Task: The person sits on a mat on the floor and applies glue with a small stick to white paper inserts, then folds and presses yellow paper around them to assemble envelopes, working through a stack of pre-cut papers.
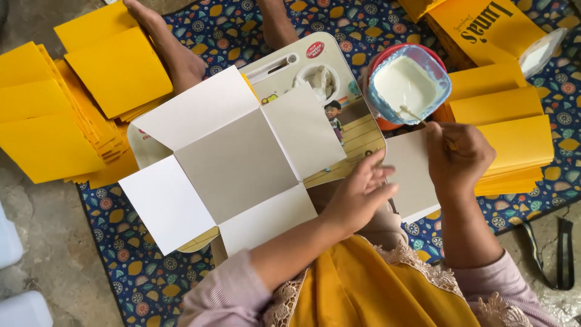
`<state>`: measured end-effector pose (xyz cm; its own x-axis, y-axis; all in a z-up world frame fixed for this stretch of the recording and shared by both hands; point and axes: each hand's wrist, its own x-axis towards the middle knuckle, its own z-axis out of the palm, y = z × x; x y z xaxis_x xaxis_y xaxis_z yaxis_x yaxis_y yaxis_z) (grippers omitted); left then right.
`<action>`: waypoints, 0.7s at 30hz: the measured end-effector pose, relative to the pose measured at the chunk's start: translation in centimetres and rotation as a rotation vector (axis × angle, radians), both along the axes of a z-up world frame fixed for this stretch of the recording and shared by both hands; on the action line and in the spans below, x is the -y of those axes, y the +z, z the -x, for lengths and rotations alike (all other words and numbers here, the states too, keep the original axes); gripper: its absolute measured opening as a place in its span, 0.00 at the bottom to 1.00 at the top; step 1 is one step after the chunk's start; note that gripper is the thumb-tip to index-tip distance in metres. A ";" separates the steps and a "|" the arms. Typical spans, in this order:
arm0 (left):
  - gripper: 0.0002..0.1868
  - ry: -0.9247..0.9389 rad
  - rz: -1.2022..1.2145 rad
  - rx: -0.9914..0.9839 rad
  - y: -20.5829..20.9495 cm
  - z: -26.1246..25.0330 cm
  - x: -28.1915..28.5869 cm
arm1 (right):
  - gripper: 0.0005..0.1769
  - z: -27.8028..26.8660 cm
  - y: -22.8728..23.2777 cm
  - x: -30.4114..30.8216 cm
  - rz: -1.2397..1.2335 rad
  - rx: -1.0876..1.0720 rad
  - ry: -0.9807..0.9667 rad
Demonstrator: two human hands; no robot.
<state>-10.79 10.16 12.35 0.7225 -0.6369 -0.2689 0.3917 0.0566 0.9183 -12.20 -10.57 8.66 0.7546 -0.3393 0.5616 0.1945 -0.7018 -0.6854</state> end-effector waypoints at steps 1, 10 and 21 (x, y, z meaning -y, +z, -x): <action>0.41 -0.002 0.000 -0.003 0.9 0.2 -1.8 | 0.11 -0.2 0.1 -0.2 0.000 -0.003 -0.002; 0.08 0.361 -0.382 0.740 0.8 0.2 -18.3 | 0.15 0.7 0.1 -2.4 0.657 0.105 0.073; 0.13 0.508 -0.860 1.243 -1.9 -0.3 -23.3 | 0.20 -1.9 -2.8 -1.7 0.057 0.098 0.023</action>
<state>-10.46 33.50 10.49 0.8371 -0.2485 0.4874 -0.4894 -0.7384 0.4640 -10.33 -8.90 5.89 0.7021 -0.2882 0.6512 0.2750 -0.7337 -0.6213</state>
